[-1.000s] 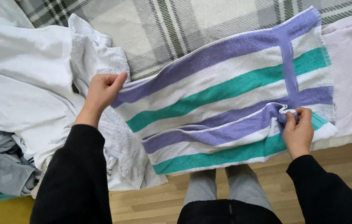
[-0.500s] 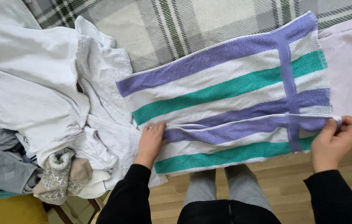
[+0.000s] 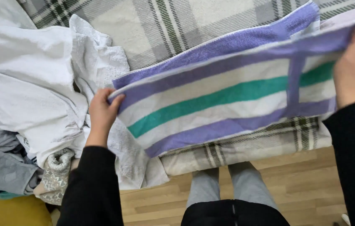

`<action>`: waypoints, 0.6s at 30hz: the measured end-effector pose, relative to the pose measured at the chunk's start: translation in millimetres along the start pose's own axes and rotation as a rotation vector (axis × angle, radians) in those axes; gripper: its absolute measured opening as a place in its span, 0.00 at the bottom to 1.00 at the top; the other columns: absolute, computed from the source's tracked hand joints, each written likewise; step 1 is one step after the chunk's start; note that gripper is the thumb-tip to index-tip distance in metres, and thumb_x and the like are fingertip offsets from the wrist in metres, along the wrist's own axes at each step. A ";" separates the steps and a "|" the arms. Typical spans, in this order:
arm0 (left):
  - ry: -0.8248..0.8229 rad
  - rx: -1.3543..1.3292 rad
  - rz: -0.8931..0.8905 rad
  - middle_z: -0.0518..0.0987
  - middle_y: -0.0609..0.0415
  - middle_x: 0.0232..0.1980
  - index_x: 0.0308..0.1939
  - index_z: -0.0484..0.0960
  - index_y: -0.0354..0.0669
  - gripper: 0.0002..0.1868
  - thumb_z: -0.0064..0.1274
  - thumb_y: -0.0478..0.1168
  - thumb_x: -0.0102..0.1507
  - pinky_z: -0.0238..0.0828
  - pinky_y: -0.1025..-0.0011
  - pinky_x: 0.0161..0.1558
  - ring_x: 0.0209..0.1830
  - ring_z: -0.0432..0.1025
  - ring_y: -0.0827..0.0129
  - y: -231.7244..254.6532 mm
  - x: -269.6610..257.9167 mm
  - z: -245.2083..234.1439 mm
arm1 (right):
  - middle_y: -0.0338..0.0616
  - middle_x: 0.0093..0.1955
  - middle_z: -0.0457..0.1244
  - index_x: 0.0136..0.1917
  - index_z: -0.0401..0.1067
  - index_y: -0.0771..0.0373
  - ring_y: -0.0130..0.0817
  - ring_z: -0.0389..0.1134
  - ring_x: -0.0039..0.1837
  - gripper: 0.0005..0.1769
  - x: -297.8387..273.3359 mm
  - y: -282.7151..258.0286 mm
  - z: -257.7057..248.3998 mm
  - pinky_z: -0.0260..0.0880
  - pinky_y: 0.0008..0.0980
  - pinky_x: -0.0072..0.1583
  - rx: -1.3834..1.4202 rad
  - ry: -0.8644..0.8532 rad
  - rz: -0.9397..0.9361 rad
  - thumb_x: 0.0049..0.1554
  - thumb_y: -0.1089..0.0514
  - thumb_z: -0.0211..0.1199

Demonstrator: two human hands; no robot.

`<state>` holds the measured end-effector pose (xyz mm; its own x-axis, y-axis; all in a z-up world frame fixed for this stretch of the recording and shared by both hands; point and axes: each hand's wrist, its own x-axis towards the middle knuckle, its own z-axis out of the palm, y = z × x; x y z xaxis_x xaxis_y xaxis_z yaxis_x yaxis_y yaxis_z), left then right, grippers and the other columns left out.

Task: The person folds multiple towels one at a time on a bed. They pick up each towel, unfold it, fold it into a neat rectangle, and place it on the bed. The towels include a light pink towel, a purple and green striped towel, and several white towels.

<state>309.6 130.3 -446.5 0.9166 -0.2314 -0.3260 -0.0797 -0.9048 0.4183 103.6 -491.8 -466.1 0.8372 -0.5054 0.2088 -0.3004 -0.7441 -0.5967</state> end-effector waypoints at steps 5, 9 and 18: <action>0.263 0.278 -0.008 0.76 0.54 0.49 0.45 0.80 0.55 0.10 0.59 0.49 0.62 0.62 0.50 0.53 0.52 0.71 0.50 3.7 28.2 62.7 | 0.63 0.67 0.53 0.69 0.58 0.74 0.57 0.56 0.68 0.17 -2.8 -90.8 11.3 0.62 0.53 0.65 0.108 -0.218 0.070 0.69 0.76 0.55; 0.162 0.261 0.121 0.82 0.55 0.50 0.51 0.79 0.49 0.17 0.61 0.50 0.62 0.58 0.54 0.58 0.52 0.74 0.55 48.3 36.7 92.2 | 0.57 0.60 0.65 0.60 0.70 0.69 0.52 0.61 0.60 0.12 -101.1 -65.9 17.4 0.57 0.46 0.63 0.091 -0.323 0.045 0.65 0.70 0.51; -0.069 0.054 0.381 0.83 0.54 0.45 0.50 0.80 0.51 0.25 0.66 0.61 0.59 0.61 0.56 0.63 0.52 0.77 0.56 191.2 75.2 159.1 | 0.57 0.65 0.62 0.70 0.54 0.68 0.41 0.66 0.62 0.23 -272.1 -56.0 42.3 0.70 0.36 0.62 0.756 -0.258 1.151 0.66 0.62 0.56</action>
<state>301.0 -117.0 -525.9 0.7891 -0.5761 -0.2133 -0.4310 -0.7665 0.4761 -88.1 -294.1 -522.3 0.3769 -0.5087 -0.7741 -0.6206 0.4817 -0.6187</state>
